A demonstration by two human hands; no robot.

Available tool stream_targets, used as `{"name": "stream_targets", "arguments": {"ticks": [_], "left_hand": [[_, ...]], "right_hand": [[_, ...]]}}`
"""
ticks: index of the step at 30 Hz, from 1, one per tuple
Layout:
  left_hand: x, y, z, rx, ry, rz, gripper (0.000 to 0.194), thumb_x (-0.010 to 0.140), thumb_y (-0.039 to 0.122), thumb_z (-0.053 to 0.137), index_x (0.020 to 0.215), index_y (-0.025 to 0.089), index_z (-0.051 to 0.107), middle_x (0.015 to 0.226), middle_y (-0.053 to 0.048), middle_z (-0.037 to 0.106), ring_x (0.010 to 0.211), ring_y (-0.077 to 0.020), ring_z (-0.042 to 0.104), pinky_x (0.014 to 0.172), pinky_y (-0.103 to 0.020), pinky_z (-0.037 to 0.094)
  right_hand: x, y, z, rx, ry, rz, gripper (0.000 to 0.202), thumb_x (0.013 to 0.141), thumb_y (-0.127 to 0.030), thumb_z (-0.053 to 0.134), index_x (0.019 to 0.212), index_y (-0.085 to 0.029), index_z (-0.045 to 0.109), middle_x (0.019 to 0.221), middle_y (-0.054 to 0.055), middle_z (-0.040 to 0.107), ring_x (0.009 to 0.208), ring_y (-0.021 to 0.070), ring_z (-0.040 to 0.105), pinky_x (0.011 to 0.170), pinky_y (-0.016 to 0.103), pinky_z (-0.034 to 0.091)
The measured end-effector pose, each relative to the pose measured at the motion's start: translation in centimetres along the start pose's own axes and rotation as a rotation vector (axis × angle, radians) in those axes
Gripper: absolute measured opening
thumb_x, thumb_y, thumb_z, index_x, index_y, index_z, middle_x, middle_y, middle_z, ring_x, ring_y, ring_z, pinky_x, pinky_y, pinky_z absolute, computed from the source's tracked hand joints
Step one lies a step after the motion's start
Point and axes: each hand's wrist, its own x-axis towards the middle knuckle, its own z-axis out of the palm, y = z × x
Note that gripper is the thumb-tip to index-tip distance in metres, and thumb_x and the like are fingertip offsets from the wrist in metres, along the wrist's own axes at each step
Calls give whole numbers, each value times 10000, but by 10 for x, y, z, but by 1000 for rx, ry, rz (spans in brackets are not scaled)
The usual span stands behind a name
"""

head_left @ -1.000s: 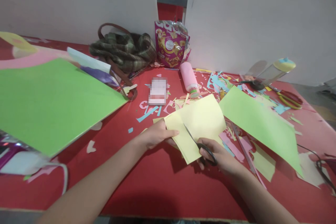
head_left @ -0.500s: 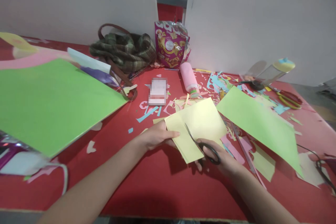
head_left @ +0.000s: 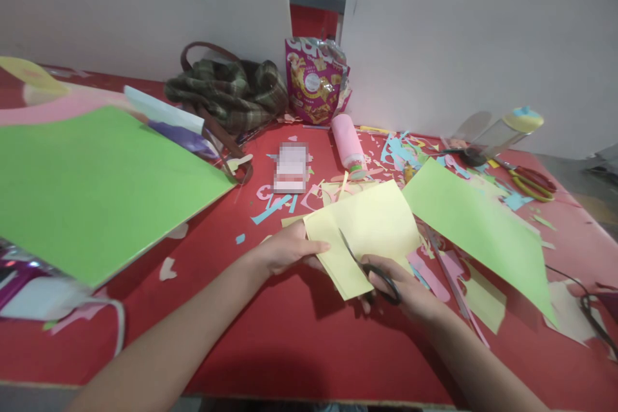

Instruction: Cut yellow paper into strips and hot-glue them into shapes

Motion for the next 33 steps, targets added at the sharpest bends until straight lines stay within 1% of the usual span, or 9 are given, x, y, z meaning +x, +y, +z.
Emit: {"name": "stream_targets", "arguments": {"ticks": [6, 10, 15, 19, 24, 29, 33], "left_hand": [[1, 0, -1, -16, -17, 4, 402, 636, 190, 606, 1016, 129, 488, 923, -90, 615, 766, -187, 587, 614, -289, 486], [2, -1, -2, -26, -13, 2, 422, 628, 195, 612, 1026, 134, 486, 931, -85, 613, 771, -194, 585, 620, -303, 485], [2, -1, -1, -41, -16, 0, 416, 628, 188, 612, 1024, 146, 492, 930, -77, 615, 780, -189, 586, 642, -304, 482], [2, -1, 0, -34, 1, -27, 413, 622, 186, 619, 1013, 136, 498, 909, -77, 621, 773, -187, 587, 633, -289, 483], [4, -5, 0, -86, -28, -3, 423, 618, 182, 627, 1015, 126, 492, 895, -86, 619, 749, -176, 588, 604, -268, 489], [4, -5, 1, -97, -28, -15, 418, 628, 169, 620, 1023, 132, 487, 923, -90, 614, 772, -179, 588, 601, -253, 494], [3, -6, 0, -108, -29, -22, 426, 630, 167, 617, 1032, 136, 481, 961, -97, 606, 812, -198, 583, 630, -274, 495]], "right_hand": [[1, -1, 2, 0, 7, 0, 310, 765, -430, 447, 766, -124, 493, 552, 21, 550, 533, 129, 514, 539, 267, 352], [1, 1, 2, 25, 14, 6, 320, 751, -439, 464, 783, -122, 496, 539, 9, 546, 500, 117, 506, 538, 265, 363], [1, 1, 2, 30, 40, 23, 301, 748, -423, 481, 761, -122, 496, 520, 3, 538, 482, 108, 494, 522, 258, 358], [1, 2, 2, 52, 26, 39, 286, 766, -410, 461, 765, -125, 493, 555, 15, 552, 486, 104, 497, 488, 239, 344], [1, 3, 4, 75, 20, 18, 300, 768, -417, 451, 775, -120, 494, 554, 16, 552, 477, 102, 494, 458, 227, 331], [2, 4, 4, 84, 33, 14, 315, 761, -430, 451, 761, -118, 494, 562, 23, 561, 480, 106, 497, 470, 238, 340], [2, 3, 4, 90, 25, 4, 311, 757, -432, 454, 741, -123, 483, 545, 18, 559, 457, 101, 489, 449, 231, 335]]}}
